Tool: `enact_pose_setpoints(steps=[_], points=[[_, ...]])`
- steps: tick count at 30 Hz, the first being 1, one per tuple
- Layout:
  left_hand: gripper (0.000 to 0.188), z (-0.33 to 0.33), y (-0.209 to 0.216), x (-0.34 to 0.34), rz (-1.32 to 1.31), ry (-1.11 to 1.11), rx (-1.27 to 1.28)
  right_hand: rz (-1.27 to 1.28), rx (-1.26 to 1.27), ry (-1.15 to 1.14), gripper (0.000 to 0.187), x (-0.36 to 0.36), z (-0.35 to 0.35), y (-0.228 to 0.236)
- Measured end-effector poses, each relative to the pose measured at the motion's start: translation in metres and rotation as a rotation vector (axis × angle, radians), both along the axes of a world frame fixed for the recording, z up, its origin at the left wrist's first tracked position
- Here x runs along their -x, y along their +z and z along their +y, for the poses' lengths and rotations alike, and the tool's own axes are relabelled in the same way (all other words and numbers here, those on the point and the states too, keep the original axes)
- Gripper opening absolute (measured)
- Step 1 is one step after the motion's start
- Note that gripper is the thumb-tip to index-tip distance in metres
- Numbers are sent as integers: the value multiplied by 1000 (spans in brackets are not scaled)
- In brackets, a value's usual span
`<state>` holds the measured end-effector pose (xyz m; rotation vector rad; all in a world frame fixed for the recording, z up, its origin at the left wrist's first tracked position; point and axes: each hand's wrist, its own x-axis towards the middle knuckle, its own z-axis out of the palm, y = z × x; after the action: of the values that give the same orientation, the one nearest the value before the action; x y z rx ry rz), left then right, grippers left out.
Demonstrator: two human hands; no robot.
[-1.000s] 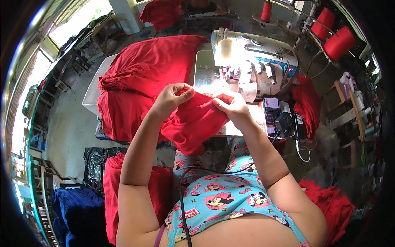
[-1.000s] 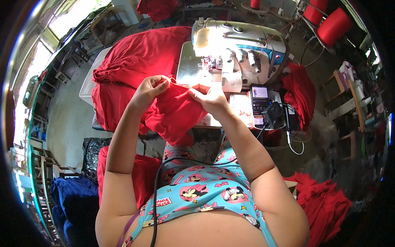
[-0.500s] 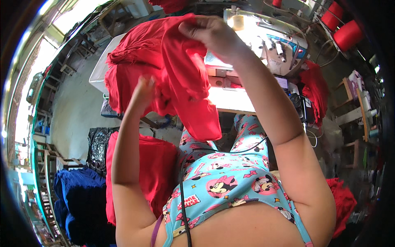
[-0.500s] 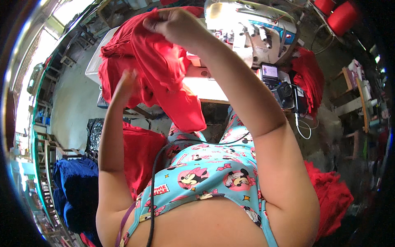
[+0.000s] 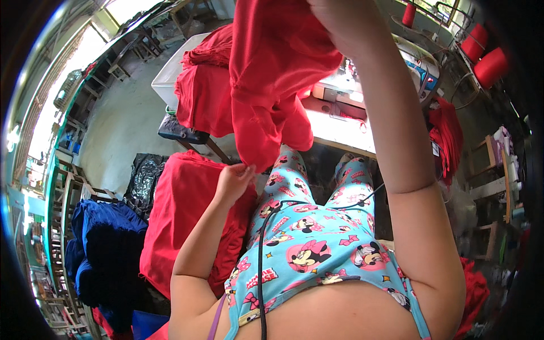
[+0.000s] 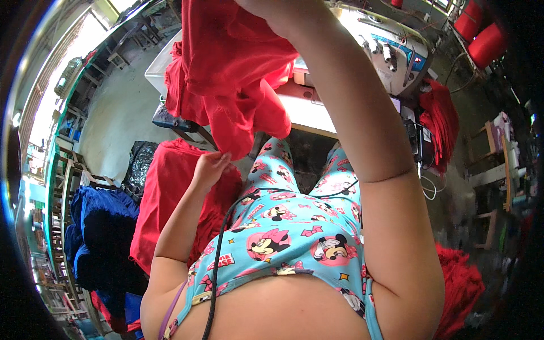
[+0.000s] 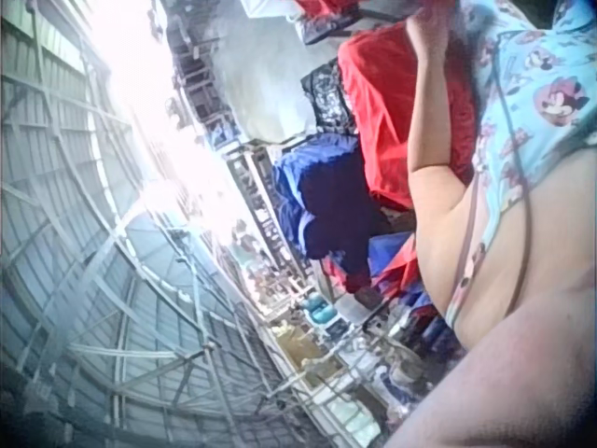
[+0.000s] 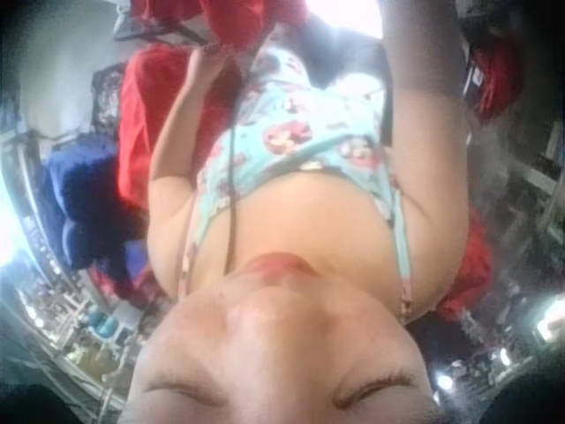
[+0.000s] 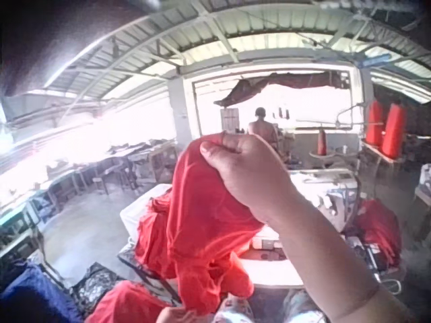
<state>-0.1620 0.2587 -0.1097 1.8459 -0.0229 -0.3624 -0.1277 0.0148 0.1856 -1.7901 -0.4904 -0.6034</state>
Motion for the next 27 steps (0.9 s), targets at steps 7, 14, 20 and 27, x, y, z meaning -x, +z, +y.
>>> enact_pose_setpoints(steps=[7, 14, 20, 27], points=[[13, 43, 55, -72, -518, 366, 811, -55, -611, 215, 33, 4, -97, -25], [37, 61, 313, -151, -565, 118, 598, 124, -950, 321, 28, 40, -167, -113], [36, 43, 365, -94, -933, -88, 139, 114, -910, 207, 25, 43, -162, -101], [41, 107, 418, -115, -1251, -99, -472, 116, -765, 407, 28, 7, -193, -41]])
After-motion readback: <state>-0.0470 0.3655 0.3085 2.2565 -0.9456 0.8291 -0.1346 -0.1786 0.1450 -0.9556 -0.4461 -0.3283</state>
